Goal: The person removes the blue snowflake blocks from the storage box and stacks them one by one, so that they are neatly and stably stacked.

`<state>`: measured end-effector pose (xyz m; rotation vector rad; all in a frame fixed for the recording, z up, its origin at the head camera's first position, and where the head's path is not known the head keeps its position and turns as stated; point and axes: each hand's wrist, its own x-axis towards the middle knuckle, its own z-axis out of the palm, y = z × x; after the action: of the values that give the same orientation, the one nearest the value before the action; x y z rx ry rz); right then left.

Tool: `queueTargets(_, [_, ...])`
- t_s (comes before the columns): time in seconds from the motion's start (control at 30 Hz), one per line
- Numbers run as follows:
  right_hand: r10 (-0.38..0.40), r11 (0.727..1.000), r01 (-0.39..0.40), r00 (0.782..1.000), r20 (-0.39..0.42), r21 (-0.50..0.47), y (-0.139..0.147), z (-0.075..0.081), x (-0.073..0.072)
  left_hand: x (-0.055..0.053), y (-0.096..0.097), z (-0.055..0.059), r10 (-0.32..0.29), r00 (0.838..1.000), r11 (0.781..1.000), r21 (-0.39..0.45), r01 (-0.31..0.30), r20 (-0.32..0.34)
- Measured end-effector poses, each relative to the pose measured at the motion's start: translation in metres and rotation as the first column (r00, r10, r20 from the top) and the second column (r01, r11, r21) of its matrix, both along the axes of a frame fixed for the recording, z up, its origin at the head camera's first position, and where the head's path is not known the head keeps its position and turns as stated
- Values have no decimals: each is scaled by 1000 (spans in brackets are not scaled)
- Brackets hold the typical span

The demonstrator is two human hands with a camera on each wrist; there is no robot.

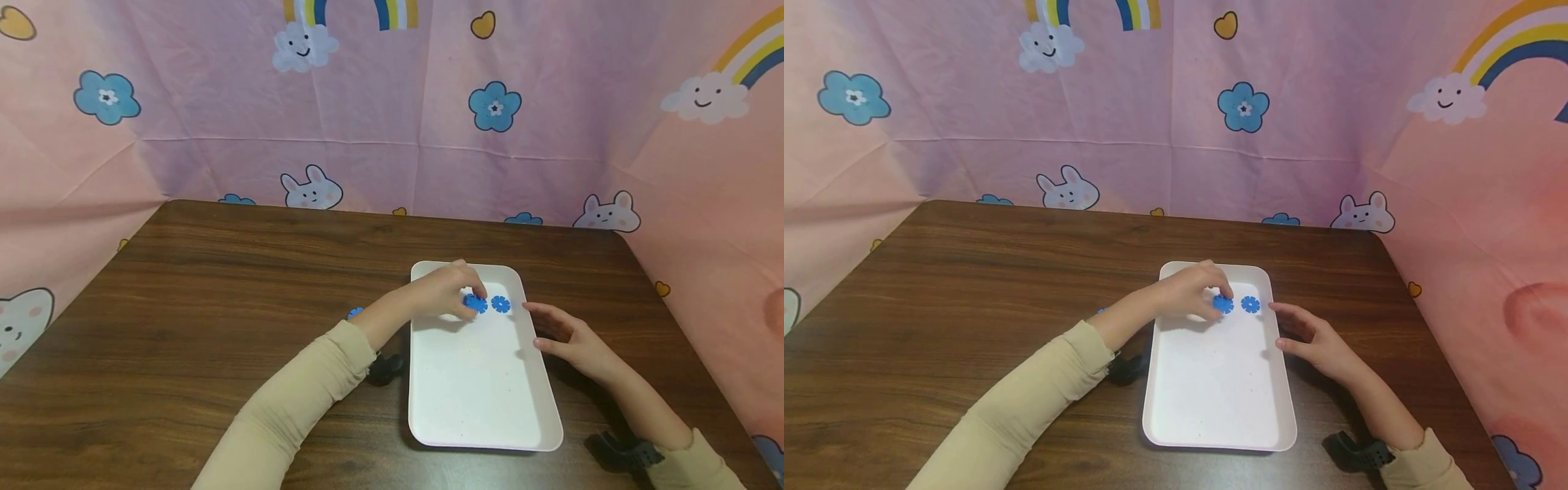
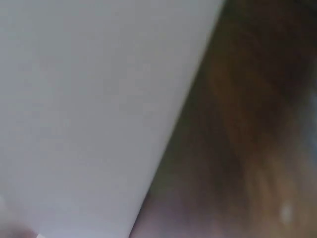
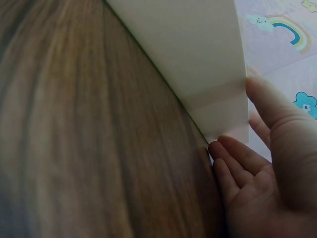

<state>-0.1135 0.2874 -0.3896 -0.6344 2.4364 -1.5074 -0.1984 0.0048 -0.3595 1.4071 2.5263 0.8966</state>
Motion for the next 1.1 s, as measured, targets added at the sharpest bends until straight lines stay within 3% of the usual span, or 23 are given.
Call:
queueTargets(0.3, [-5,1000,5,1000,-5,15,0,-1,0,11,-17,11,-3,1000,993,117,6,-26])
queueTargets(0.63, [-16,1000,16,1000,-4,10,-1,0,2,27,-42,16,-14,992,967,250,45,-125])
queueTargets(0.93, [-22,1000,22,1000,1,6,1,-2,1,37,-65,20,-11,986,952,300,60,-164])
queueTargets(1.1, [-21,1000,21,1000,-8,16,1,-2,1,43,-80,18,-3,989,951,306,49,-150])
